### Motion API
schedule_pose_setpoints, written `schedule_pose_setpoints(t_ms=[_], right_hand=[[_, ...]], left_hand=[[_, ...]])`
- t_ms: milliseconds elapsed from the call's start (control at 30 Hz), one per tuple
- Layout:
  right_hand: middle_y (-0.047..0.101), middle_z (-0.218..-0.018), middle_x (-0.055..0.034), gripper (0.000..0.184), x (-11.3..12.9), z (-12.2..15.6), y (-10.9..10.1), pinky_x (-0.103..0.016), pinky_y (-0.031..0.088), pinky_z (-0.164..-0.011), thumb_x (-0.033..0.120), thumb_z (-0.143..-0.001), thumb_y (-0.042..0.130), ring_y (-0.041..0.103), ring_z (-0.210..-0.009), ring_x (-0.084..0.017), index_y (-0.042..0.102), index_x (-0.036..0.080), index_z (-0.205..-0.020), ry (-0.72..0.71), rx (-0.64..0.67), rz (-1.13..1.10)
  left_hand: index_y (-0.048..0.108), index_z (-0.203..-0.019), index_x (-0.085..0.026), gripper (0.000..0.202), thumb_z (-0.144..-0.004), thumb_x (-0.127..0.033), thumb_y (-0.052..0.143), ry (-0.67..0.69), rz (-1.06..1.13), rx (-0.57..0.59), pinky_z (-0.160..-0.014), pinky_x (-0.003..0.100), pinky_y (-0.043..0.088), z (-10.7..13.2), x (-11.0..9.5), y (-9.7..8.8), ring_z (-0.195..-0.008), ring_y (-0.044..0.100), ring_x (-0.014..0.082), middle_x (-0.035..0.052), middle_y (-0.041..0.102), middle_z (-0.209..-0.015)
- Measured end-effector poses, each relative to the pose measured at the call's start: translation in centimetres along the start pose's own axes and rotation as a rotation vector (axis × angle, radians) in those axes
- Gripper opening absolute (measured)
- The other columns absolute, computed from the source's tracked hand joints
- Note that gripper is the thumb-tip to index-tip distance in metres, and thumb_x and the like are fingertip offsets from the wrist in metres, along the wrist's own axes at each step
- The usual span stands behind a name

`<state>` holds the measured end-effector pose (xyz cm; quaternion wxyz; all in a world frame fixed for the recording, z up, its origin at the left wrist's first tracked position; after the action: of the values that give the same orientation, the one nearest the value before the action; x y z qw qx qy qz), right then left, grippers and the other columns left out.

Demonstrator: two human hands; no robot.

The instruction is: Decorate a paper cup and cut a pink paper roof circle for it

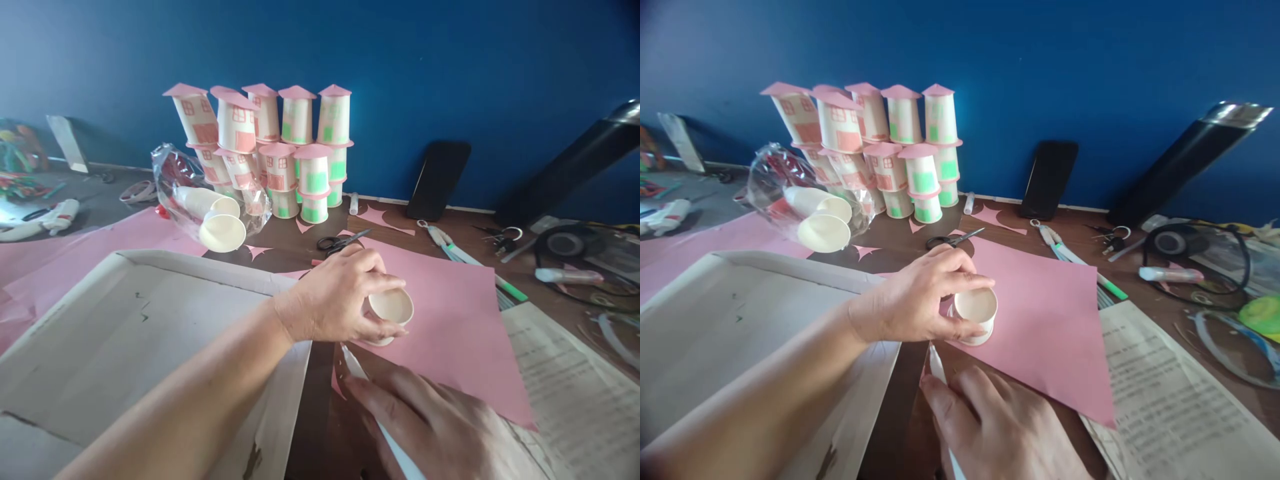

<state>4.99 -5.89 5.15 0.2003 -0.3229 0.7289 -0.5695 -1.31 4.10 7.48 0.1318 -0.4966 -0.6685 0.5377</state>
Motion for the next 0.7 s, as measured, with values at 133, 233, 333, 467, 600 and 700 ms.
schedule_pose_setpoints(t_ms=[133, 233, 333, 467, 600, 700], right_hand=[[0.073, -0.107, -0.0049, 0.059, 0.3, 0.1, 0.3, -0.033, 0.060, -0.061, 0.009, -0.064, 0.050, 0.071, -0.078, -0.025, 0.061, 0.024, -0.120, 0.019, 0.004, 0.000], [0.070, -0.112, -0.0060, 0.079, 0.5, 0.0, 0.5, -0.033, 0.058, -0.055, 0.009, -0.043, 0.044, 0.070, -0.074, -0.024, 0.058, 0.019, -0.120, 0.039, -0.017, 0.021], [0.071, -0.099, -0.0044, 0.081, 0.6, -0.4, 0.7, -0.030, 0.055, -0.049, 0.009, -0.039, 0.042, 0.068, -0.065, -0.020, 0.058, 0.018, -0.118, 0.047, -0.007, 0.019], [0.069, -0.085, -0.0032, 0.073, 0.7, -1.1, 1.0, -0.029, 0.049, -0.044, 0.005, -0.043, 0.044, 0.065, -0.058, -0.019, 0.060, 0.017, -0.114, 0.032, -0.023, 0.058], [0.069, -0.077, -0.0013, 0.059, 0.5, -1.8, 1.3, -0.029, 0.041, -0.038, 0.003, -0.053, 0.048, 0.062, -0.047, -0.018, 0.064, 0.019, -0.107, 0.080, -0.047, 0.169], [0.070, -0.075, -0.0012, 0.048, 0.5, -2.2, 1.6, -0.028, 0.039, -0.037, 0.004, -0.059, 0.050, 0.061, -0.045, -0.018, 0.067, 0.019, -0.101, 0.103, -0.046, 0.219]], left_hand=[[0.067, -0.111, -0.014, 0.049, -0.077, -0.049, 0.065, 0.044, -0.023, -0.013, -0.090, 0.034, 0.043, 0.0, -0.2, 0.1, -0.089, 0.052, 0.0189, 0.0073, 0.059, -0.093], [0.068, -0.110, -0.013, 0.050, -0.077, -0.050, 0.065, 0.067, -0.034, -0.027, -0.092, 0.033, 0.042, 0.0, -0.1, 0.0, -0.091, 0.052, 0.0196, 0.0069, 0.058, -0.091], [0.068, -0.110, -0.014, 0.050, -0.077, -0.051, 0.064, 0.075, -0.041, -0.032, -0.092, 0.034, 0.041, 0.0, -0.1, 0.1, -0.091, 0.052, 0.0194, 0.0065, 0.058, -0.090], [0.068, -0.109, -0.015, 0.048, -0.077, -0.050, 0.065, 0.066, -0.042, -0.036, -0.091, 0.034, 0.042, 0.2, 0.0, 0.2, -0.091, 0.052, 0.0199, 0.0065, 0.059, -0.092], [0.069, -0.110, -0.015, 0.047, -0.076, -0.048, 0.067, 0.042, -0.033, -0.036, -0.091, 0.034, 0.042, 0.3, 0.1, 0.1, -0.093, 0.051, 0.0209, 0.0072, 0.059, -0.094], [0.068, -0.111, -0.015, 0.048, -0.076, -0.048, 0.067, 0.033, -0.031, -0.027, -0.092, 0.033, 0.042, 0.3, 0.1, 0.1, -0.093, 0.051, 0.0208, 0.0070, 0.059, -0.094]])
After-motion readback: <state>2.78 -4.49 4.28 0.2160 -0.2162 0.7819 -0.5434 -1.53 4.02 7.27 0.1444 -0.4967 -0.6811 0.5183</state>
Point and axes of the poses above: each hand's wrist, its own z-axis away from the middle knuckle, its own y-axis out of the palm, x = y × z, the point moved 8 cm from there along -z, towards the middle knuckle
